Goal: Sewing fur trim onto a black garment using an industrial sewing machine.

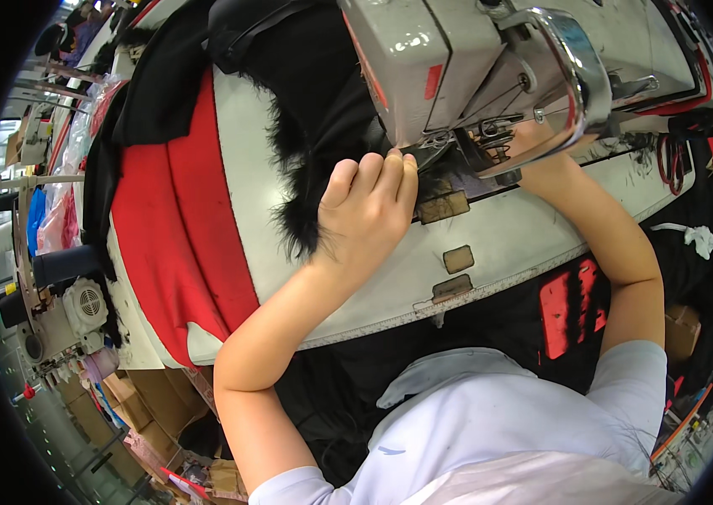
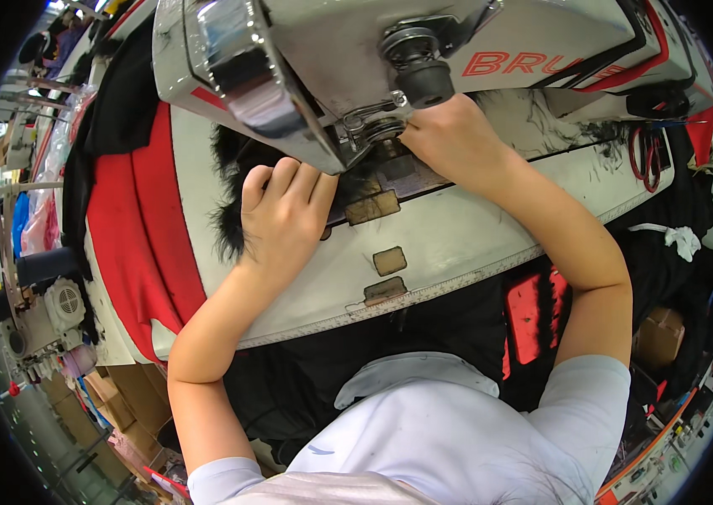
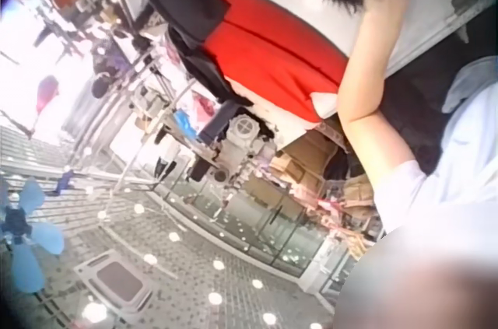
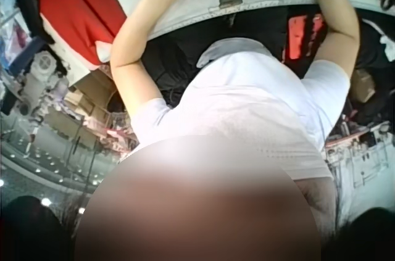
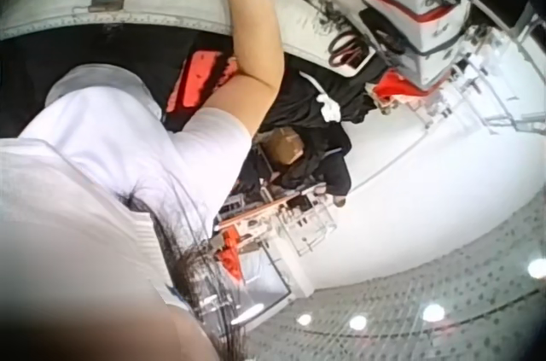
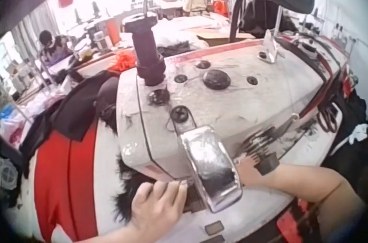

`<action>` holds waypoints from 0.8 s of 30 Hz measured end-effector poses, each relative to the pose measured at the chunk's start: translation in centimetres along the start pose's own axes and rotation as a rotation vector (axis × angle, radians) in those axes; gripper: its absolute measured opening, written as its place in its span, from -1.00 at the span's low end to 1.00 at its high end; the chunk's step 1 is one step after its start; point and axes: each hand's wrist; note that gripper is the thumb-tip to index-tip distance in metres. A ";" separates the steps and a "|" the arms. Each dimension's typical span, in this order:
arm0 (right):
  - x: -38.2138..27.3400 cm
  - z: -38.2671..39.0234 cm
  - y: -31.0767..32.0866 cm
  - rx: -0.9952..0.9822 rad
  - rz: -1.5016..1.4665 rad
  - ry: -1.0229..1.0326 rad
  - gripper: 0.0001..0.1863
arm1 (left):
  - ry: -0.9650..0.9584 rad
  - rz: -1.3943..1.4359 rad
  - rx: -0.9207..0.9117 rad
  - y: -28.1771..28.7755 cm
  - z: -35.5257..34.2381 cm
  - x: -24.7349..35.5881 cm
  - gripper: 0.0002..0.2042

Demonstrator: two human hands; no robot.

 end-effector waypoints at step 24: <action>-0.2 -1.0 1.3 -0.092 0.178 -0.052 -0.95 | 0.012 0.101 -0.061 0.1 -0.6 -1.2 -0.90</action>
Point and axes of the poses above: each hand's wrist, its own z-axis away from the middle knuckle, its own y-axis out of the back of the hand, x = y × z, and after that the axes turned 5 degrees about -x, right-handed
